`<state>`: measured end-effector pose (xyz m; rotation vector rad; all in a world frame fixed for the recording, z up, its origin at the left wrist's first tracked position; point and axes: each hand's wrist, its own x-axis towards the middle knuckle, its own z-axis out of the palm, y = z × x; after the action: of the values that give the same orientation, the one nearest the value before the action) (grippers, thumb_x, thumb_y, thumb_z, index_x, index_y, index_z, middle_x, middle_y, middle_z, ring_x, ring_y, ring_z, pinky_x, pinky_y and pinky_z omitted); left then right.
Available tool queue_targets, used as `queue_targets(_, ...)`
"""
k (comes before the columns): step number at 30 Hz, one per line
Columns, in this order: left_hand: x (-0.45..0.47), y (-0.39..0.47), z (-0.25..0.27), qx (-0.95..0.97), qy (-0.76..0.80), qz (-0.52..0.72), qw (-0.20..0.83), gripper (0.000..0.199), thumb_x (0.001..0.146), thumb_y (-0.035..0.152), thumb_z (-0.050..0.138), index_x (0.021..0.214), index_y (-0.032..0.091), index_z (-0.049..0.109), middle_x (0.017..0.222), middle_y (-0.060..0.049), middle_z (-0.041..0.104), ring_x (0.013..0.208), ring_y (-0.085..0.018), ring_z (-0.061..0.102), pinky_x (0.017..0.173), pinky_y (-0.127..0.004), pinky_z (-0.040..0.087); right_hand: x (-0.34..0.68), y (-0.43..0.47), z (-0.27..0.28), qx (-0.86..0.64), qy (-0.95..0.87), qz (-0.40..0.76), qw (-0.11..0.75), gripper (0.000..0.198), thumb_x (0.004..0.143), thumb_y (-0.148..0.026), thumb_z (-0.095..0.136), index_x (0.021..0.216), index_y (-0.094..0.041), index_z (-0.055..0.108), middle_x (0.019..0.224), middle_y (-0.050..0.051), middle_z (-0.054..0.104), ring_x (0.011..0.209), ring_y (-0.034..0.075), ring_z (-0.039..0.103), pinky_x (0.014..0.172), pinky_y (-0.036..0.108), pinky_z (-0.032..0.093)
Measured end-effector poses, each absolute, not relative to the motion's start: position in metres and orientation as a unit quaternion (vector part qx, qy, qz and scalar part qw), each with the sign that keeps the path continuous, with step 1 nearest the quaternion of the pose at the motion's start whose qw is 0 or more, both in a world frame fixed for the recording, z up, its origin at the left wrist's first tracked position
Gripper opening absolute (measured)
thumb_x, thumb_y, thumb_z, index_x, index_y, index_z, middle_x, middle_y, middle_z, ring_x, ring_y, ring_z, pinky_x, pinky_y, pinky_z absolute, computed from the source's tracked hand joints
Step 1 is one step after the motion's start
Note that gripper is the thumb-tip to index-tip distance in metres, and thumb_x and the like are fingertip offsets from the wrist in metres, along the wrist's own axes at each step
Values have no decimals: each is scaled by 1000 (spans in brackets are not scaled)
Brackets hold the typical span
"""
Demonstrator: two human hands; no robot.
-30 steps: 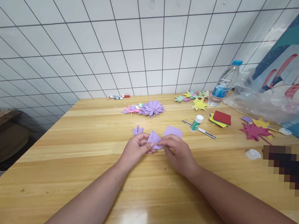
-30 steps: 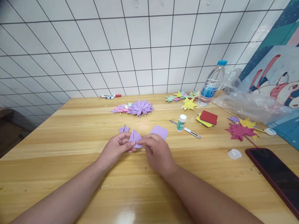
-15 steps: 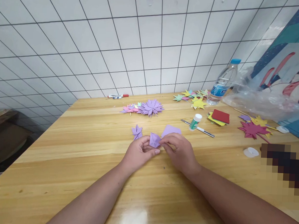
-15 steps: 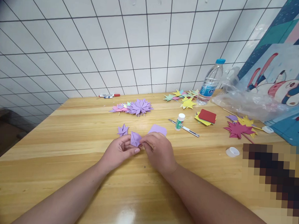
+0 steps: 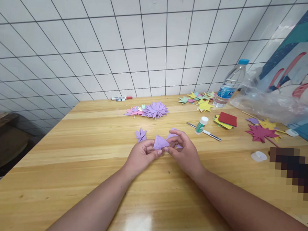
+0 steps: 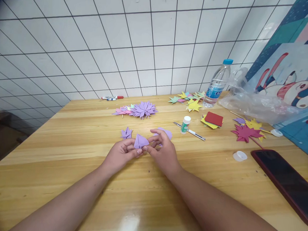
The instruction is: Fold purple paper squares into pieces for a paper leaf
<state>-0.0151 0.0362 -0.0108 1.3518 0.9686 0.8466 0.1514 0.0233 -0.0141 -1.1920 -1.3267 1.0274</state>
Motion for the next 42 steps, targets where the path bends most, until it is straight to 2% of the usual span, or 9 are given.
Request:
queue_targets(6, -14, 36, -11, 578, 418, 371, 595, 30, 69, 28, 69, 94, 14, 60, 78, -4, 69, 73, -16, 64, 70, -26, 49, 150, 23, -16, -510, -532, 465, 491, 25, 66, -29, 69, 87, -18, 60, 80, 3, 65, 73, 15, 59, 62, 26, 48)
queue_targets(10, -14, 36, -12, 575, 415, 378, 595, 29, 69, 28, 69, 93, 14, 59, 80, -4, 70, 71, -15, 64, 68, -26, 48, 149, 22, -15, -501, -557, 447, 488, 17, 68, -26, 66, 83, -19, 68, 74, 2, 65, 69, 14, 58, 63, 26, 48)
queue_targets(15, -13, 36, -10, 561, 414, 385, 605, 33, 66, 30, 72, 92, 15, 58, 77, -4, 70, 71, -16, 64, 68, -26, 48, 148, 22, -15, -503, -551, 435, 504, 26, 67, -23, 66, 92, -20, 66, 81, 3, 67, 69, 13, 59, 60, 25, 50)
queue_targets(21, -12, 36, -11, 570, 412, 376, 603, 29, 69, 28, 69, 92, 15, 58, 76, -3, 69, 69, -14, 64, 68, -25, 48, 148, 22, -17, -515, -572, 410, 489, 12, 68, -22, 67, 79, -19, 68, 71, 1, 65, 64, 12, 56, 57, 23, 47)
queue_targets(24, -13, 36, -12, 569, 413, 374, 604, 28, 69, 28, 69, 91, 15, 57, 76, -2, 69, 70, -13, 64, 68, -24, 47, 148, 23, -17, -499, -594, 387, 499, 11, 69, -20, 65, 80, -20, 71, 74, 2, 66, 63, 12, 56, 58, 23, 46)
queue_targets(28, -13, 36, -13, 575, 419, 369, 598, 27, 69, 29, 69, 89, 15, 57, 73, -1, 68, 68, -13, 63, 66, -23, 46, 148, 23, -17, -471, -610, 369, 520, 11, 72, -18, 63, 77, -21, 72, 77, 3, 66, 72, 15, 60, 65, 25, 48)
queue_targets(33, -14, 37, -13, 567, 410, 366, 614, 31, 69, 30, 70, 93, 15, 57, 75, -3, 69, 70, -14, 63, 66, -23, 45, 148, 23, -16, -499, -622, 343, 496, 16, 70, -17, 64, 84, -23, 70, 79, 1, 66, 59, 11, 54, 55, 23, 46)
queue_targets(37, -13, 36, -11, 564, 413, 360, 618, 30, 67, 32, 70, 88, 15, 58, 75, -3, 68, 71, -15, 63, 65, -24, 45, 149, 23, -17, -483, -634, 322, 510, 9, 71, -18, 64, 76, -21, 70, 80, 3, 66, 66, 13, 57, 57, 24, 47)
queue_targets(42, -14, 35, -12, 586, 414, 354, 600, 29, 69, 34, 68, 88, 14, 58, 71, -2, 66, 67, -14, 61, 62, -23, 43, 150, 22, -16, -475, -659, 307, 496, 11, 72, -19, 64, 81, -22, 69, 84, 4, 65, 64, 12, 56, 55, 24, 45)
